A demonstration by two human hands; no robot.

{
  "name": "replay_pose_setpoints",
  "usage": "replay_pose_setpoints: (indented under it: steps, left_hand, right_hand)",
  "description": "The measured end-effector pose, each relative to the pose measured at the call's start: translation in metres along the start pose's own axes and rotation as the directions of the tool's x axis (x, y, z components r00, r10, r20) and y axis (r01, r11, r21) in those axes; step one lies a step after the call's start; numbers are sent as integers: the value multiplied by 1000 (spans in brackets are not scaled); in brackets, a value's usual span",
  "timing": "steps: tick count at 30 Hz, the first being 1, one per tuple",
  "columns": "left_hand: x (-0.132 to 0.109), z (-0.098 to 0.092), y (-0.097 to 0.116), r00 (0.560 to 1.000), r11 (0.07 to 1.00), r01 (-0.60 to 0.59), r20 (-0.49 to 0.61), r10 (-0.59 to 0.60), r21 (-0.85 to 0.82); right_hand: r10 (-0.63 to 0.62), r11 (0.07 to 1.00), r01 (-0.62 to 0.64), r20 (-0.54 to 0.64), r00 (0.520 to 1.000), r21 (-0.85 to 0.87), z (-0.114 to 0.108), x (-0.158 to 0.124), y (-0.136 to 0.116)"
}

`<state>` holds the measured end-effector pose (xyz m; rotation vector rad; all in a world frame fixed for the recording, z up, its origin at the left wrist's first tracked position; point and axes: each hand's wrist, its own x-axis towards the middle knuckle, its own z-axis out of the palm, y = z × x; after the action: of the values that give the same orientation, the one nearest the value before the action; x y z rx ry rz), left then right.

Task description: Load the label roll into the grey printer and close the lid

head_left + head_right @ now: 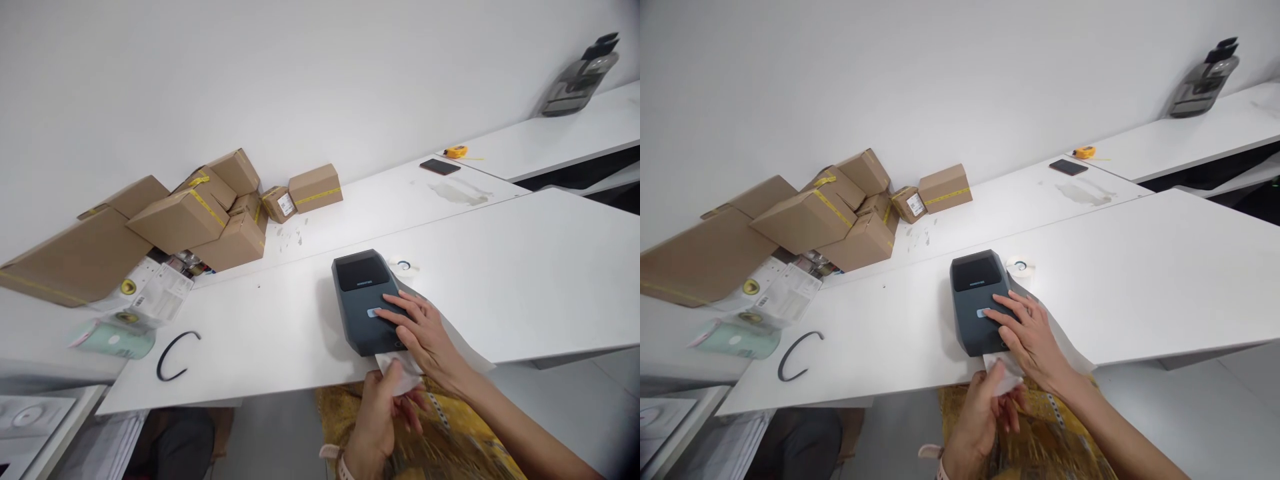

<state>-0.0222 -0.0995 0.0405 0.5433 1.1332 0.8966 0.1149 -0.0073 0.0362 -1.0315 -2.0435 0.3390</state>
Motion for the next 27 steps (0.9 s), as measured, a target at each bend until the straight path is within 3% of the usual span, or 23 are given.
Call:
replay_pose_setpoints:
  steps: [13, 19, 27]
  left_hand:
    - [6, -4, -21, 1000, 998, -28, -4, 29, 54]
    - [5, -13, -25, 997, 999, -39, 75, 36, 38]
    - [8, -15, -25, 998, 999, -15, 54, 13, 35]
  right_hand:
    - [6, 1000, -6, -5, 1000, -10, 2, 0, -1]
    - [-53, 989, 50, -18, 998, -138, 4, 0, -2]
    - [-107, 953, 89, -49, 993, -290, 3, 7, -11]
